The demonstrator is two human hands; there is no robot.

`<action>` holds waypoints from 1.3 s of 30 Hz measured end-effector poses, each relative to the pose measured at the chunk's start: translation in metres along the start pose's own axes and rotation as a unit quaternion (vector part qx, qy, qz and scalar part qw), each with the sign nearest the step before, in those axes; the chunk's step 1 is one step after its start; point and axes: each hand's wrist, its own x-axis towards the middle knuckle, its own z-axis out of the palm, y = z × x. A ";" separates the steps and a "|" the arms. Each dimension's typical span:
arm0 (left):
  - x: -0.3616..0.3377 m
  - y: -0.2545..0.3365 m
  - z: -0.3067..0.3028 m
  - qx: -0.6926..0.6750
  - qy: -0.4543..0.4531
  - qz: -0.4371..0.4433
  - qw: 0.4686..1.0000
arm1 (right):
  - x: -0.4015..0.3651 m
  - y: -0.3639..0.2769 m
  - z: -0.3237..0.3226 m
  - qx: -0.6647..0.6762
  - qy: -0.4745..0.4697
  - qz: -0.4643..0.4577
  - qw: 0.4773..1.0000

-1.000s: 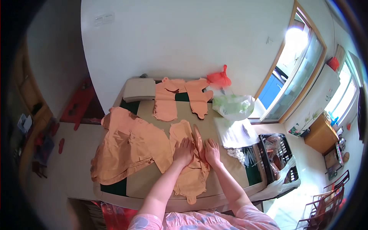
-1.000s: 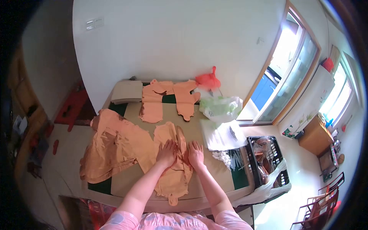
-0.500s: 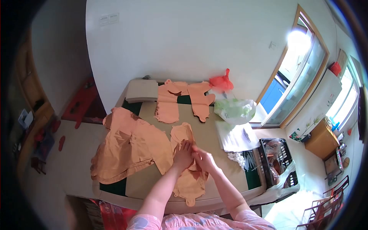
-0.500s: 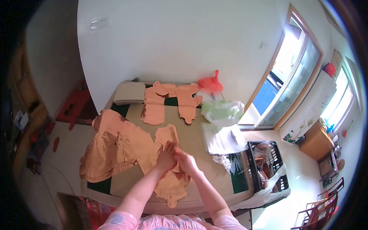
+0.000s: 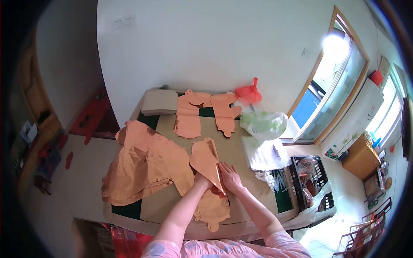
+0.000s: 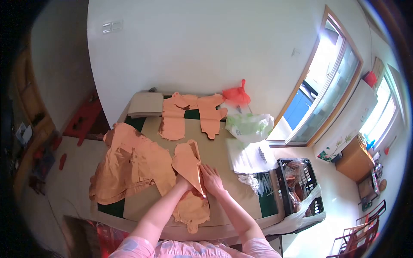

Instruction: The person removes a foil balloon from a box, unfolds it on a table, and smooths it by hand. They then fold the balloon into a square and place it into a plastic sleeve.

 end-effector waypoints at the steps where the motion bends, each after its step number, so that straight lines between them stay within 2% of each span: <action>1: -0.001 0.002 -0.004 -0.032 -0.033 -0.030 0.999 | 0.000 -0.002 -0.002 0.004 -0.002 -0.007 1.000; 5: 0.010 -0.024 0.030 0.028 -0.038 0.025 0.999 | -0.002 0.005 -0.001 0.002 0.003 -0.050 0.999; 8: 0.007 -0.006 0.007 -0.033 -0.063 -0.018 0.997 | -0.003 0.005 -0.007 0.053 -0.010 -0.052 0.997; 11: -0.002 0.015 -0.024 -0.029 -0.058 -0.018 0.998 | -0.004 0.000 -0.013 0.122 0.023 -0.043 0.991; 17: -0.004 0.011 -0.015 0.041 0.011 0.047 0.998 | -0.002 0.002 -0.011 0.107 -0.010 -0.025 0.994; 20: -0.004 0.017 -0.023 -0.047 -0.038 -0.024 0.998 | 0.007 0.011 0.003 0.103 0.057 0.036 0.992; 23: -0.002 0.015 -0.020 -0.056 -0.040 -0.033 0.997 | 0.008 0.010 0.003 0.086 0.004 0.016 0.996; 26: 0.000 0.005 -0.003 0.112 0.046 0.037 0.992 | 0.006 -0.001 -0.007 0.069 -0.019 -0.017 0.997; 29: 0.000 0.003 0.004 0.068 0.087 0.032 0.993 | 0.003 0.001 -0.005 0.047 -0.019 -0.047 0.998; 32: 0.000 0.012 -0.013 -0.040 0.011 -0.011 0.999 | 0.002 0.004 -0.004 0.034 -0.023 -0.058 0.997; 38: 0.000 0.005 -0.008 -0.046 0.013 -0.003 0.999 | 0.002 0.004 -0.003 0.013 -0.021 -0.072 0.997; 39: 0.003 -0.003 -0.002 -0.046 0.058 0.017 0.997 | 0.002 0.006 -0.001 0.012 -0.019 -0.075 0.997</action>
